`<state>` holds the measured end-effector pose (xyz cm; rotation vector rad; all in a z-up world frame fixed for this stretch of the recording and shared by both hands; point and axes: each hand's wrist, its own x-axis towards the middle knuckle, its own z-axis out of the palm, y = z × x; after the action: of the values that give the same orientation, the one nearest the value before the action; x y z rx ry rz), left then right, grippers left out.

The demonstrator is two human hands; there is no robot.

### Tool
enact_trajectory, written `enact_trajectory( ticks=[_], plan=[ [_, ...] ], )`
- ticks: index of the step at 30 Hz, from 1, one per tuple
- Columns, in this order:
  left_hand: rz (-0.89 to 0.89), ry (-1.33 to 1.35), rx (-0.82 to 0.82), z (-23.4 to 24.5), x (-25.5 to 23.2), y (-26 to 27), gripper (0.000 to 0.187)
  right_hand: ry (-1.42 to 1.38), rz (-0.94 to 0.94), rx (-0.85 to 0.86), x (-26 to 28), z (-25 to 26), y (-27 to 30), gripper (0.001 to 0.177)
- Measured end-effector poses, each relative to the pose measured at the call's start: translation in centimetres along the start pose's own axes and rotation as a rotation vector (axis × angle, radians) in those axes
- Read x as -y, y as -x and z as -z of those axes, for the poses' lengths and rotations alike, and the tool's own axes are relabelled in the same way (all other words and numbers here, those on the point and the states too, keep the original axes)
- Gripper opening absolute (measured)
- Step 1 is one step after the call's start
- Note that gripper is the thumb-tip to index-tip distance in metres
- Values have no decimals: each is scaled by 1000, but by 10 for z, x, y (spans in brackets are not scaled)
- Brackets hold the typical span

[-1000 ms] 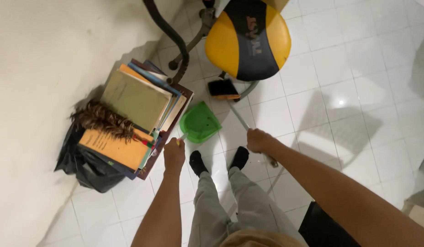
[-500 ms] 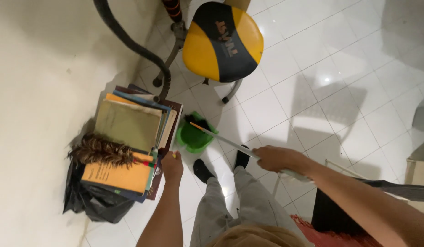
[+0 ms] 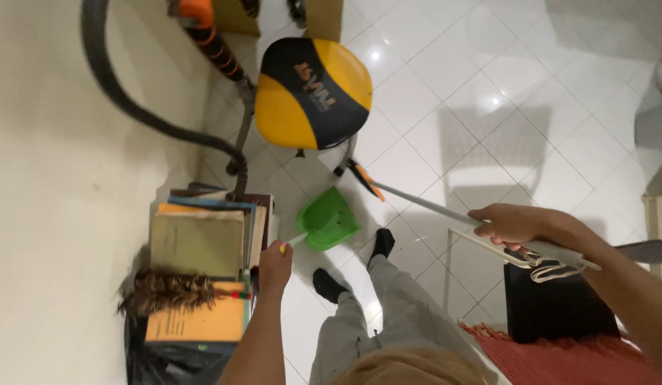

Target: The person picks up a broom and a dustpan and sweeps the floor, moving around the room to collect debris into the dustpan.

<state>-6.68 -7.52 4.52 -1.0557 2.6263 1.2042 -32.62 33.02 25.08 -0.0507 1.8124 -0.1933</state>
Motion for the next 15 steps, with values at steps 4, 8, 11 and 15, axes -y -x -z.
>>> enact_trajectory(
  ticks=[4, 8, 11, 15],
  plan=[
    [-28, -28, 7, -30, -33, -31, 27, -162, -98, -99, -61, 11, -24, 59],
    [-48, -58, 100, -55, -83, -55, 29, -174, -49, -146, -115, 22, -46, 59],
    [-42, -108, 123, -71, -126, -78, 29, -229, -128, -260, -135, 39, -52, 59],
    [-62, -74, 167, -101, -168, -103, 28, -296, -208, -327, -160, 68, -74, 58]
  ],
)
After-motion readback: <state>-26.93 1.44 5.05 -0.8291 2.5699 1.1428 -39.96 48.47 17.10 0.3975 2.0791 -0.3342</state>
